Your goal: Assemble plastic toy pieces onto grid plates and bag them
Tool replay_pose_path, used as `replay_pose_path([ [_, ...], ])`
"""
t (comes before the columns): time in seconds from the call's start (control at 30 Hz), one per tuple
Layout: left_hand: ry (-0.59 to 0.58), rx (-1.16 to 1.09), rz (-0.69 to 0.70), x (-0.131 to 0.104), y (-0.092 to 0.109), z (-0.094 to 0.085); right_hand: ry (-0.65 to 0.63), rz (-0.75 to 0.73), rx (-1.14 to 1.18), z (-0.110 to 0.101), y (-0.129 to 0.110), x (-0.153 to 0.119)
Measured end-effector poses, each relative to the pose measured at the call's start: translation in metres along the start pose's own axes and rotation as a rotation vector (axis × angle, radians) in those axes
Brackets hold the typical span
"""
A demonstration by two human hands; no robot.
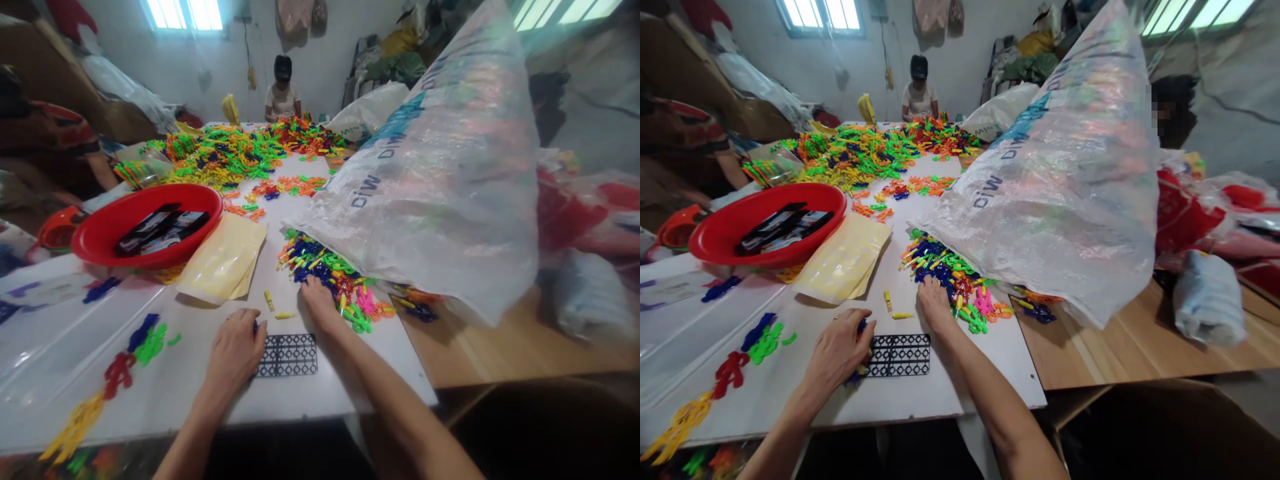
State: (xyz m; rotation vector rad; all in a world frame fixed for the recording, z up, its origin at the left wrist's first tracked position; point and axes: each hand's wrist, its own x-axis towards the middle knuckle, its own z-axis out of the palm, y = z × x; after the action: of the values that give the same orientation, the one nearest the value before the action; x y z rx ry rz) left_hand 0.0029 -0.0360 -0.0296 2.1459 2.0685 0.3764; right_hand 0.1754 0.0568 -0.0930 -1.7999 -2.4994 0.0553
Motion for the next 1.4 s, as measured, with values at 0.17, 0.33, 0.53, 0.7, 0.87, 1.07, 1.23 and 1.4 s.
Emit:
replay_pose_path([
  [0.17,-0.022,-0.004,-0.003,-0.001,0.0,-0.004,0.011,-0.208,-0.039,0.008,0.014,-0.014],
  [0.33,-0.042,-0.011,0.042,-0.016,0.014,-0.001,0.123,-0.196,-0.028,0.018,0.026,-0.046],
  [0.53,-0.072,0.053,0.143,0.004,0.042,0.01,0.038,0.168,-0.015,0.004,0.022,-0.02],
  [0.7,-0.057,0.066,0.119,0.028,0.041,0.009,-0.035,0.23,-0.007,-0.014,0.018,-0.012],
  [0.87,-0.088,0.037,0.07,0.002,0.024,0.0,-0.05,0.235,0.004,-0.01,0.02,-0.034],
  [1.07,-0.109,0.032,0.046,-0.009,0.021,-0.003,-0.012,0.27,0.331,-0.011,0.029,-0.039],
  [1.23,-0.079,0.027,-0.008,0.004,0.021,-0.001,0.103,0.234,1.07,-0.016,0.013,-0.064],
  [1.4,-0.048,0.065,-0.059,0.024,0.018,0.003,-0.118,0.31,1.427,-0.004,-0.019,-0.088],
])
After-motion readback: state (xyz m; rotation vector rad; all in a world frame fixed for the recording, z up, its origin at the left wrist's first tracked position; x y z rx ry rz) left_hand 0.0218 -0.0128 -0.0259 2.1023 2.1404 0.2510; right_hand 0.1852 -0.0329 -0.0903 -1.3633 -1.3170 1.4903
